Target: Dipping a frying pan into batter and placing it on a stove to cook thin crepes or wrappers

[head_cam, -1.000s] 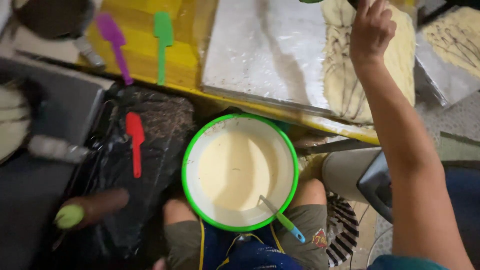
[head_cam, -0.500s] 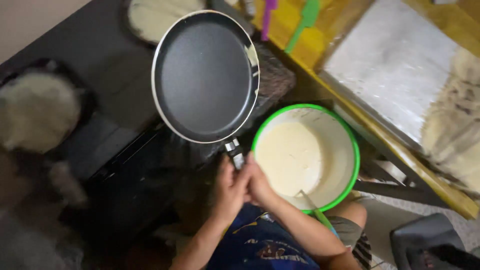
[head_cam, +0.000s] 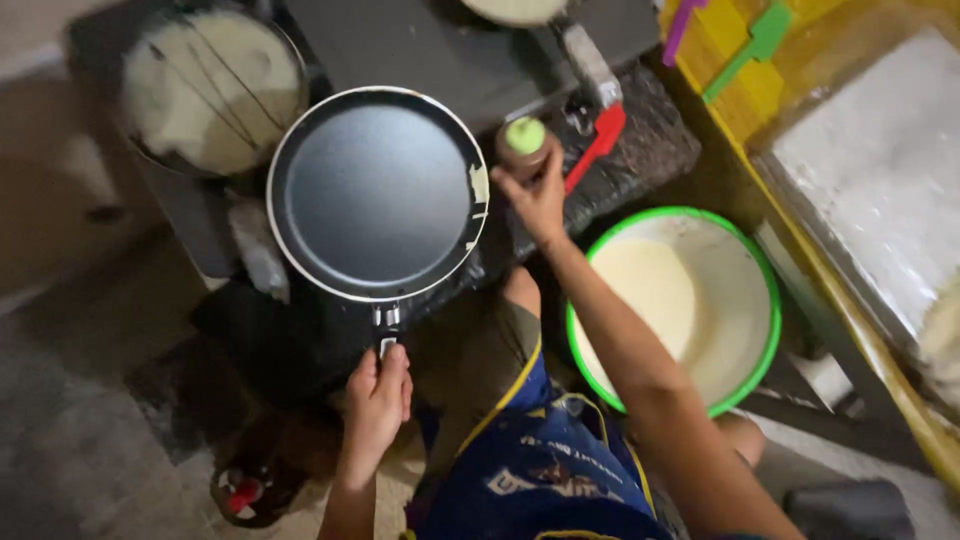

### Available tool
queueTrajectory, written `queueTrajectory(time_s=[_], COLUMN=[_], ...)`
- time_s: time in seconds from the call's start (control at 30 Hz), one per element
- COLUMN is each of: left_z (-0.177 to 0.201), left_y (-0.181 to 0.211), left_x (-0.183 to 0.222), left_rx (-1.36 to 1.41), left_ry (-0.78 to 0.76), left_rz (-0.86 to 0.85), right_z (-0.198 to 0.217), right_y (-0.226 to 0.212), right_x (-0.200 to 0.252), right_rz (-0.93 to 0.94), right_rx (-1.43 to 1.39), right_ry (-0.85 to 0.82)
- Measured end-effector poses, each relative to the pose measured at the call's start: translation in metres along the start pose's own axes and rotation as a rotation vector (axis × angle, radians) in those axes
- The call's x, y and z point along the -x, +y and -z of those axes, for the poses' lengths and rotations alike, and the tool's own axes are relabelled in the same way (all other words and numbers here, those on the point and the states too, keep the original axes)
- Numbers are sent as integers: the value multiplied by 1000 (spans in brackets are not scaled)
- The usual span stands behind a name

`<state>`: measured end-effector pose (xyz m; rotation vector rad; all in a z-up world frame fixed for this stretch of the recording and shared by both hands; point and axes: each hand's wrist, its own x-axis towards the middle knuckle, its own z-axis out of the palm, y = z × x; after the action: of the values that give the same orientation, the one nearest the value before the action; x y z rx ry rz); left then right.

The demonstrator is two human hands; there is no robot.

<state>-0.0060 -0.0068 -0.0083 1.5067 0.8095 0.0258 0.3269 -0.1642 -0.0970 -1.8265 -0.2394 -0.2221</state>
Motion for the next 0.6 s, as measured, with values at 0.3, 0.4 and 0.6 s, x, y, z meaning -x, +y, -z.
queueTrajectory(time_s=[0.3,0.4,0.6], left_z=[-85,-132,-192], left_y=[-37,-61,-58], left_x=[3,2,23], left_rx=[-236,-321,-476], left_ry=[-500,-723,-958], left_rz=[127,154,87], right_z=[244,270,318], right_y=[-123,-164,-142], right_x=[63,98,119], right_rz=[-62,-345,-552], right_rx=[255,1031,1622], right_ry=[-259,-718,-916])
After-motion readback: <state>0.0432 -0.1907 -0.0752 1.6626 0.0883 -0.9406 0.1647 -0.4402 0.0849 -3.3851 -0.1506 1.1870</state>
